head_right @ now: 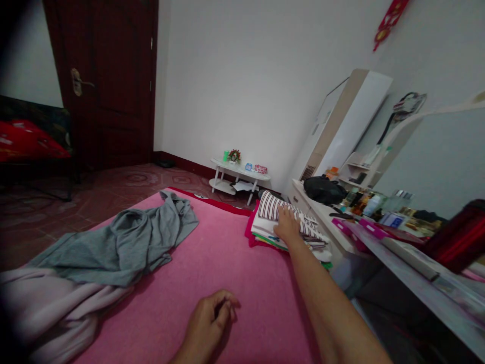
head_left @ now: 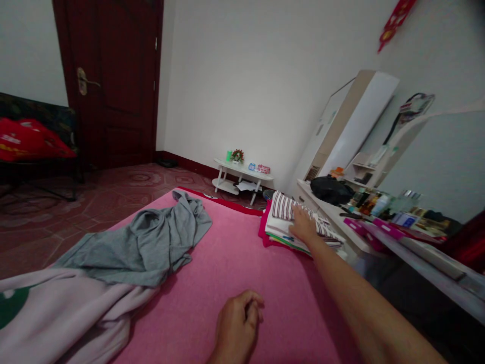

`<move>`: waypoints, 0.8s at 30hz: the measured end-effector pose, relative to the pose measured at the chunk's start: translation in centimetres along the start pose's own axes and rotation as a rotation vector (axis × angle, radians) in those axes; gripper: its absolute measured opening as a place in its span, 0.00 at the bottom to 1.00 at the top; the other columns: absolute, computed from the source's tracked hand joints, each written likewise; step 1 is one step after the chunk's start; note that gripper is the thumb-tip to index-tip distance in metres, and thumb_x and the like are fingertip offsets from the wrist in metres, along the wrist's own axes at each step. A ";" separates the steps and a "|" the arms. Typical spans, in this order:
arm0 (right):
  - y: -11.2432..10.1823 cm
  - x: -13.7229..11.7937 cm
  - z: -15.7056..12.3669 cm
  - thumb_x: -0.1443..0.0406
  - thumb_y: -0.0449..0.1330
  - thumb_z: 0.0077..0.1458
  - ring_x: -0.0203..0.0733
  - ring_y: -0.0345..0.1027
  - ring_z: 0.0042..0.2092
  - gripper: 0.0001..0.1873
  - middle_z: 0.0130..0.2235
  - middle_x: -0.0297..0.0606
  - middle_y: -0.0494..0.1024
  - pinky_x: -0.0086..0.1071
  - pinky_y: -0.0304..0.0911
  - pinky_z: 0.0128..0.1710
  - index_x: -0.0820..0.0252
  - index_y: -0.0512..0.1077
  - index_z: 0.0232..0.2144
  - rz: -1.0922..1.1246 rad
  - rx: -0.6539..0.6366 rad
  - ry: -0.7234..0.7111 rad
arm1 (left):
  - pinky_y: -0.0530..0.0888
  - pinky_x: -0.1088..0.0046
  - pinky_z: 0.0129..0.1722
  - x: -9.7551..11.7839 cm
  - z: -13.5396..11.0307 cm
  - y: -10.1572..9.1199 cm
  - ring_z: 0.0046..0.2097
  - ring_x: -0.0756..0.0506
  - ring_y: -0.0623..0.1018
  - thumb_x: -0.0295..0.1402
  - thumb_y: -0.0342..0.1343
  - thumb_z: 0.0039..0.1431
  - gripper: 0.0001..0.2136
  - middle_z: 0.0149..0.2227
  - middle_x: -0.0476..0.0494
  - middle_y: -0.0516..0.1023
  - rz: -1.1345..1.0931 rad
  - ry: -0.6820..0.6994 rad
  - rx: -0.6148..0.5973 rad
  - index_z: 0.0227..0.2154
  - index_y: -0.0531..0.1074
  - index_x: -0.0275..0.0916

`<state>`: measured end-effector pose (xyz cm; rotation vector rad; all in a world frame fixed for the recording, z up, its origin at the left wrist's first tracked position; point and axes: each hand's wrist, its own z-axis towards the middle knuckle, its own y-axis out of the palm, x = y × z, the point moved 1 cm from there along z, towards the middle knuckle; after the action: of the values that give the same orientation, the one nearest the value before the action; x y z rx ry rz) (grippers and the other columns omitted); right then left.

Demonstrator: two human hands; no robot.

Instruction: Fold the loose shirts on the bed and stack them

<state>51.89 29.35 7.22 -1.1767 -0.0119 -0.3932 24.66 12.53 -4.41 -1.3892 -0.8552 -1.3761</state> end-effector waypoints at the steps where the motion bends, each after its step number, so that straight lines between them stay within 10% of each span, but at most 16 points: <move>1: 0.1 -0.9 0.1 0.67 0.55 0.50 0.56 0.48 0.63 0.39 0.66 0.49 0.51 0.53 0.52 0.58 0.60 0.50 0.64 0.014 0.028 0.007 | 0.65 0.76 0.30 0.0 0.0 0.0 0.29 0.48 0.76 0.30 0.45 0.59 0.12 0.25 0.49 0.77 0.007 0.002 0.002 0.32 0.75 0.39; 9: -1.8 -1.3 2.7 0.69 0.38 0.61 0.51 0.68 0.50 0.25 0.49 0.51 0.75 0.43 0.62 0.48 0.64 0.64 0.57 0.114 0.115 0.023 | 0.65 0.76 0.31 0.1 0.0 -0.1 0.29 0.48 0.76 0.28 0.45 0.58 0.12 0.26 0.49 0.78 0.030 -0.007 -0.004 0.33 0.75 0.39; 16: -0.2 -1.1 -3.2 0.59 0.54 0.56 0.54 0.40 0.67 0.30 0.67 0.40 0.50 0.53 0.43 0.61 0.50 0.58 0.61 0.073 0.086 -0.340 | 0.65 0.76 0.31 0.6 -0.1 -0.2 0.30 0.48 0.77 0.29 0.45 0.57 0.12 0.26 0.50 0.78 0.062 -0.011 -0.008 0.32 0.76 0.40; 21: 2.0 1.6 -8.6 0.61 0.57 0.51 0.60 0.25 0.68 0.43 0.69 0.48 0.34 0.60 0.38 0.60 0.57 0.43 0.66 -0.085 0.197 0.045 | 0.65 0.75 0.32 0.7 -0.2 -0.3 0.31 0.47 0.77 0.28 0.46 0.56 0.12 0.26 0.50 0.78 0.097 0.010 -0.013 0.32 0.76 0.41; 24: 2.8 4.6 -9.4 0.60 0.53 0.55 0.66 0.44 0.65 0.39 0.68 0.57 0.39 0.57 0.55 0.52 0.56 0.43 0.66 -0.042 0.141 0.290 | 0.65 0.75 0.32 0.7 -0.2 -0.2 0.31 0.47 0.77 0.28 0.46 0.56 0.12 0.26 0.50 0.78 0.105 0.018 -0.019 0.32 0.76 0.41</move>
<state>55.23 20.48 1.98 -0.9732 0.1853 -0.5878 24.44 12.26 -3.69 -1.4146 -0.7489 -1.3177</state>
